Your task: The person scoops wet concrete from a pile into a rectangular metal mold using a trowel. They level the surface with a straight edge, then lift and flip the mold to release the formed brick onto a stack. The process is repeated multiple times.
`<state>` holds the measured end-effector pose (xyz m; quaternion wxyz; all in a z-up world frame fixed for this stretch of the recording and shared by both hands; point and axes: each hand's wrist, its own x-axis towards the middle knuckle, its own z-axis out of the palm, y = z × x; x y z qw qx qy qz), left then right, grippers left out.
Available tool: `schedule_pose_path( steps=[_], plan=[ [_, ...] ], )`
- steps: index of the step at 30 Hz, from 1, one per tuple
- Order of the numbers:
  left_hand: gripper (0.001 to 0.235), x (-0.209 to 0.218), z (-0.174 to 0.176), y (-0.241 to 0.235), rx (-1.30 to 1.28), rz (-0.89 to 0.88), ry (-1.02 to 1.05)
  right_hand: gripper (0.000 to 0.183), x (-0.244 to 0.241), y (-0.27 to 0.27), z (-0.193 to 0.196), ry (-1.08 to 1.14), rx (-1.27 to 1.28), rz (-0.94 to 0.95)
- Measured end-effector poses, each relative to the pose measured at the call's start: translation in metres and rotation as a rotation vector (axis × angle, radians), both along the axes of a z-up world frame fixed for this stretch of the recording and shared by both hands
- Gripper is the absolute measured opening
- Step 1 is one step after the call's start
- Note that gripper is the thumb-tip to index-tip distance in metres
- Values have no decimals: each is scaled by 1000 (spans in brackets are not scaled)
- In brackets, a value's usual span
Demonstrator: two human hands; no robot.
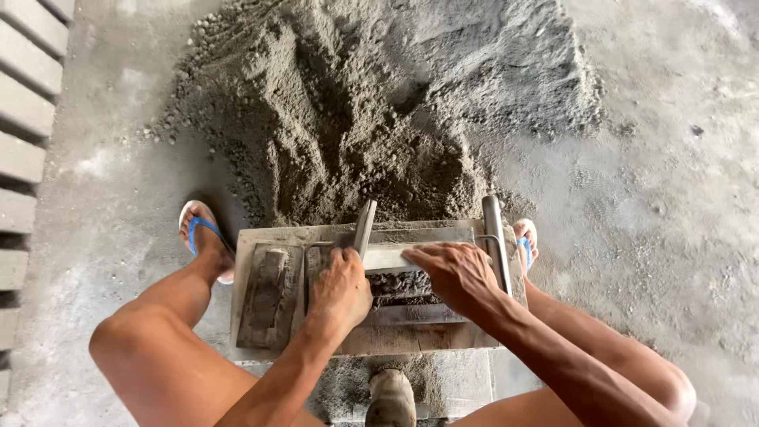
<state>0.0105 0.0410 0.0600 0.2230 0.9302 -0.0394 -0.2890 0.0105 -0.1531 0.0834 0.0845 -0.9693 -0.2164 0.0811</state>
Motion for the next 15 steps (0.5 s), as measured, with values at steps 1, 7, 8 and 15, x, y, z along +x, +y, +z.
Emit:
schedule_pose_path(
  steps=[1, 7, 8, 15],
  plan=[
    [45, 1, 5, 0, -3, 4, 10, 38, 2, -2, -1, -18, 15, -22],
    [49, -5, 0, -3, 28, 5, 33, 44, -14, 20, 48, 227, 122, -321],
    [52, -3, -2, -4, 25, 4, 61, 46, -13, 30, 83, 402, 200, -607],
    [56, -25, 5, -26, -103, 90, 138, 48, -48, 29, 43, 293, 22, -629]
  ],
)
